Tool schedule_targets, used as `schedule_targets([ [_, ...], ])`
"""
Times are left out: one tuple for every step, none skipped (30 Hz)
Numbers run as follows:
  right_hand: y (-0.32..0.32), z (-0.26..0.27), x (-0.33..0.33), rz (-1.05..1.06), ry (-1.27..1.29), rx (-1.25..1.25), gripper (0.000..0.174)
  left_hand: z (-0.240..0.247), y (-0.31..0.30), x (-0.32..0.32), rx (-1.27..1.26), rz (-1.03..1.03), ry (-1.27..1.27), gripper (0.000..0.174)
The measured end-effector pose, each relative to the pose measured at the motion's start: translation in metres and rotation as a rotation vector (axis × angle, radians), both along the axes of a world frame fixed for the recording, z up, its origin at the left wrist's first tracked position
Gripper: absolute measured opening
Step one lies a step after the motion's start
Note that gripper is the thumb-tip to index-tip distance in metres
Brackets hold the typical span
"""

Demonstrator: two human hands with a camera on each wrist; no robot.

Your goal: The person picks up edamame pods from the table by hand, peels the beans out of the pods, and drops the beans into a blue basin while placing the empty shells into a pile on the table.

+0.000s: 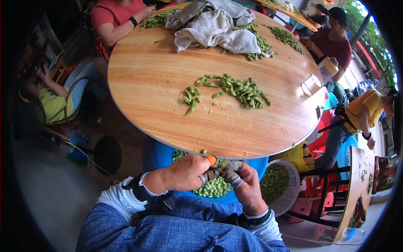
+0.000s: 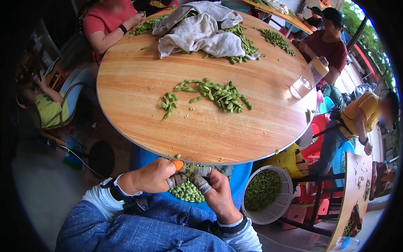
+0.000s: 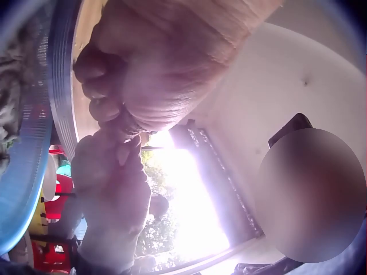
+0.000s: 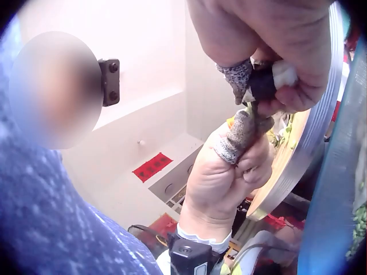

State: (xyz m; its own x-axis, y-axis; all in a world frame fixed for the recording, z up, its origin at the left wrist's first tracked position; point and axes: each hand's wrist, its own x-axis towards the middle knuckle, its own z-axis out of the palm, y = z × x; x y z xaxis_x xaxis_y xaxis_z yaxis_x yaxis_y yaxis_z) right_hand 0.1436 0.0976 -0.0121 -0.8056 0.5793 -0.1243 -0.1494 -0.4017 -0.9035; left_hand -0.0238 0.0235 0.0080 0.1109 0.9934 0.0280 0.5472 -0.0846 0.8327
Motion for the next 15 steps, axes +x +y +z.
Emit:
schedule_targets([
  [0.0,-0.001,0.0,0.001,-0.003,0.004,0.02,0.0,0.0,0.0,-0.005,-0.004,0.012,0.024],
  [0.001,-0.002,0.0,0.003,-0.005,0.008,0.019,-0.001,0.0,0.0,-0.011,-0.008,0.024,0.024],
  [0.0,-0.003,0.0,0.001,-0.012,0.012,0.019,-0.001,-0.001,0.0,-0.016,-0.011,0.037,0.024],
  [0.0,-0.003,0.0,0.0,-0.02,0.016,0.019,-0.003,-0.001,-0.001,-0.006,-0.014,0.032,0.023],
  [-0.001,-0.004,0.0,-0.002,-0.028,0.019,0.019,-0.005,-0.002,-0.001,0.003,-0.016,0.026,0.023],
  [-0.001,-0.005,0.0,0.001,-0.032,0.03,0.018,-0.006,-0.002,-0.001,0.013,-0.019,0.021,0.023],
  [-0.001,-0.007,0.0,0.003,-0.035,0.042,0.018,-0.005,-0.002,-0.001,0.009,-0.022,0.012,0.021],
  [-0.001,-0.007,0.0,0.005,-0.037,0.055,0.018,-0.004,-0.002,-0.001,0.008,-0.026,0.004,0.02],
  [-0.001,-0.006,-0.001,-0.004,-0.036,0.048,0.017,-0.003,-0.002,-0.001,0.008,-0.029,-0.003,0.019],
  [-0.002,-0.005,-0.002,-0.013,-0.035,0.042,0.016,-0.004,-0.001,-0.002,0.006,-0.029,-0.023,0.017],
  [-0.002,-0.003,-0.004,-0.021,-0.032,0.037,0.015,-0.005,-0.001,-0.002,0.004,-0.029,-0.043,0.016],
  [-0.002,-0.006,-0.005,-0.023,-0.04,0.047,0.015,-0.006,-0.001,-0.002,0.004,-0.028,-0.061,0.015],
  [-0.001,-0.012,-0.005,-0.026,-0.047,0.056,0.014,-0.005,-0.001,-0.002,0.002,-0.016,-0.04,0.014],
  [-0.001,-0.015,-0.005,-0.03,-0.055,0.065,0.013,-0.004,-0.002,-0.001,0.001,-0.003,-0.02,0.014],
  [-0.002,-0.015,-0.005,-0.034,-0.062,0.053,0.013,-0.003,-0.003,0.0,0.001,0.01,0.002,0.013],
])
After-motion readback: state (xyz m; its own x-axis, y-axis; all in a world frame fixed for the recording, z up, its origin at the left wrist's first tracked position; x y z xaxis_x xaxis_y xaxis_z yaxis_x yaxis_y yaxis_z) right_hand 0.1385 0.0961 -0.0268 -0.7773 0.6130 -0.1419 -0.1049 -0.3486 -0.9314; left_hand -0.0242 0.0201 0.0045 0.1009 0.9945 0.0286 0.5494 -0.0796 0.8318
